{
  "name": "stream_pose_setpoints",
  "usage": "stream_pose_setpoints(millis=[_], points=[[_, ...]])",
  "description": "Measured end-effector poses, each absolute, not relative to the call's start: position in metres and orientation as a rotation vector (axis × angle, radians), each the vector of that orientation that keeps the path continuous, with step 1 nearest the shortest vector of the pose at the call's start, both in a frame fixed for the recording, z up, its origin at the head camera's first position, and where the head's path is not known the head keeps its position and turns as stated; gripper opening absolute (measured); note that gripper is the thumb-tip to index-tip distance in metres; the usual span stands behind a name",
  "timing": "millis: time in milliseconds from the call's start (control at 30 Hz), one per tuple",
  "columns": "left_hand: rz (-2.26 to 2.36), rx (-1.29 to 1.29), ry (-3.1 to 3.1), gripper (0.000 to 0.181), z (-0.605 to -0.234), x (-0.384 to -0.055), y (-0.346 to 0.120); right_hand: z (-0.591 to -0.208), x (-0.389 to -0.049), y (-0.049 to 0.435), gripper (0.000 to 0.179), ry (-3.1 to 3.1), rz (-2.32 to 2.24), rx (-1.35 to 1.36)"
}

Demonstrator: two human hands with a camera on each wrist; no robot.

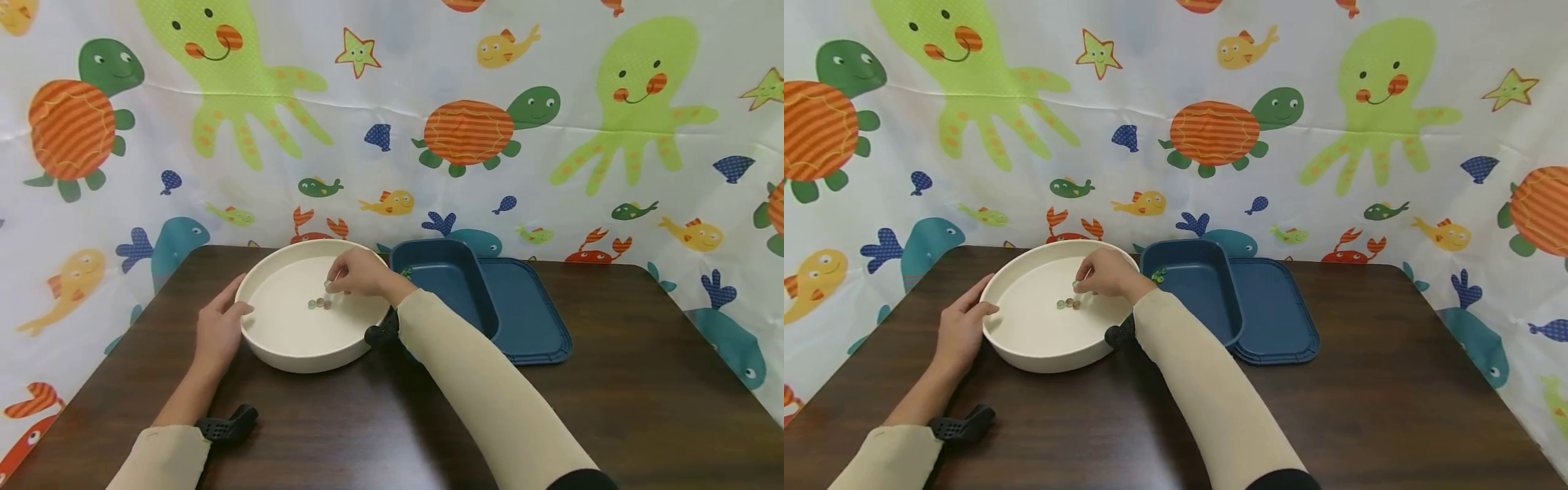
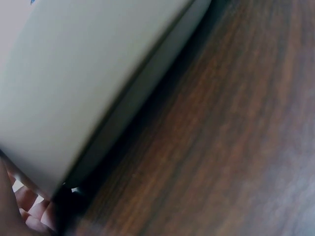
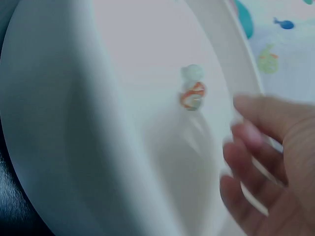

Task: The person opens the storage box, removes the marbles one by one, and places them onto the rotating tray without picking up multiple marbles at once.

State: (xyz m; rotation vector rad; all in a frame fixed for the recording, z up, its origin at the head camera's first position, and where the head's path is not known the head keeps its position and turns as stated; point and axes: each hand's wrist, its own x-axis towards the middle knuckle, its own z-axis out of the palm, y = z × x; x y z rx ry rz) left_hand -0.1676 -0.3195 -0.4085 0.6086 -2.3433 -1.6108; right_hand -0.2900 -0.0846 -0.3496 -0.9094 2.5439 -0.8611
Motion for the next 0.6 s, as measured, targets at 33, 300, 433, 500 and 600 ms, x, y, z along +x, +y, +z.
stream_pose_setpoints(millis=[33, 300, 433, 500, 600], points=[[-1.612, 0.605, -2.343, 0.061, -0.408, -0.167, -0.319, -0.352, -0.290, -0.087, 0.015, 2.592, -0.820, -0.897], [-1.590, 0.592, -2.353, 0.060, -0.405, -0.167, -0.314, -0.364, -0.288, -0.090, 0.013, 2.681, -0.686, -0.823], [-1.589, 0.569, -2.357, 0.059, -0.403, -0.166, -0.314, -0.362, -0.287, -0.090, 0.014, 2.660, -0.697, -0.818], [-1.590, 0.575, -2.356, 0.059, -0.403, -0.165, -0.315, -0.361, -0.287, -0.090, 0.017, 2.639, -0.692, -0.833], [-1.592, 0.595, -2.359, 0.059, -0.404, -0.162, -0.317, -0.356, -0.287, -0.089, 0.023, 2.589, -0.705, -0.867]])
